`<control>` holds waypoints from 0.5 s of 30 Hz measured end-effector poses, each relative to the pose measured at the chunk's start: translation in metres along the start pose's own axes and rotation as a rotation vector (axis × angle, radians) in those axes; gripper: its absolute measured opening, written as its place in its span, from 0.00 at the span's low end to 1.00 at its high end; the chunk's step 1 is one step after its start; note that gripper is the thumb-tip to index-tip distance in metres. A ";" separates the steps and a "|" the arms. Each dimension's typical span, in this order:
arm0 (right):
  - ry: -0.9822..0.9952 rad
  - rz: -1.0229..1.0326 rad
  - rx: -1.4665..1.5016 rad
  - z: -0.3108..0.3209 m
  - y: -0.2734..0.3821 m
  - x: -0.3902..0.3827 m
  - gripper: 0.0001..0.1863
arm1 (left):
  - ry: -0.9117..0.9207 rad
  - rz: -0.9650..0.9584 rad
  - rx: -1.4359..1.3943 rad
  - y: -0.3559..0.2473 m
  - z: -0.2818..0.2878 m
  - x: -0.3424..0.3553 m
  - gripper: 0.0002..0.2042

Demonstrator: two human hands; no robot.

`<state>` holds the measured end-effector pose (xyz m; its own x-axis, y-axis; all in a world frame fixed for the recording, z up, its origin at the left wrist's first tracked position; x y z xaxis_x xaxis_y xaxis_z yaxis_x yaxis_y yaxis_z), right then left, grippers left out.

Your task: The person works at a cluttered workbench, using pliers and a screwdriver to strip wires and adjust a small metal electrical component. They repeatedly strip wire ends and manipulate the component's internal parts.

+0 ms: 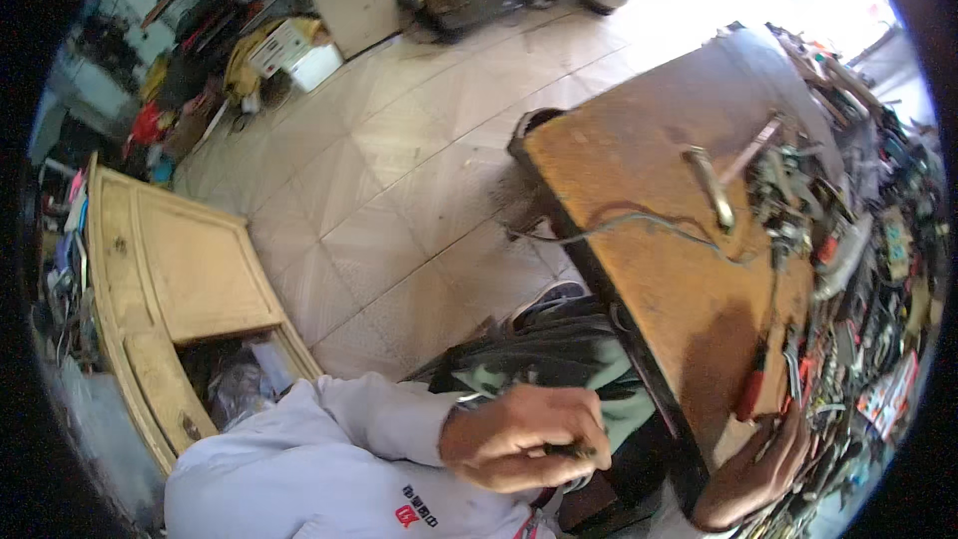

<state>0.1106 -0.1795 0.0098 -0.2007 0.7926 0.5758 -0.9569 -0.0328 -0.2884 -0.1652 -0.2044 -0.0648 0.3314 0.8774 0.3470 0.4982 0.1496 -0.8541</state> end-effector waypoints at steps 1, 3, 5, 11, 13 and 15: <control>-0.050 -0.068 0.076 -0.002 0.006 0.011 0.21 | 0.032 -0.140 0.111 -0.005 0.006 0.010 0.06; -0.108 -0.249 0.500 -0.003 0.027 0.004 0.25 | -0.025 -0.057 0.027 -0.012 0.012 0.021 0.08; 0.020 -0.156 0.930 0.007 0.055 -0.007 0.33 | -0.067 0.115 -0.274 -0.020 0.016 0.027 0.11; 0.335 0.126 1.322 0.005 0.101 -0.058 0.39 | -0.123 0.203 -0.690 -0.040 -0.008 0.081 0.13; 0.335 0.040 1.449 0.004 0.099 -0.076 0.36 | -0.081 0.269 -0.657 -0.035 -0.025 0.097 0.14; 0.372 0.020 1.470 0.007 0.091 -0.080 0.29 | -0.062 0.339 -0.631 -0.031 -0.045 0.113 0.13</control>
<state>0.0380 -0.2503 -0.0572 -0.3681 0.8812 0.2966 -0.3522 -0.4274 0.8326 -0.1071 -0.1303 0.0179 0.5132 0.8559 0.0643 0.7502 -0.4109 -0.5181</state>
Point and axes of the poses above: each hand's wrist, its own x-axis towards the middle knuckle, its own z-axis out of the back of the hand, y = z × x, the point moved 3 cm from there along x, towards the middle knuckle, and after that the axes turned 1 degree about y, right-handed, at the moved point
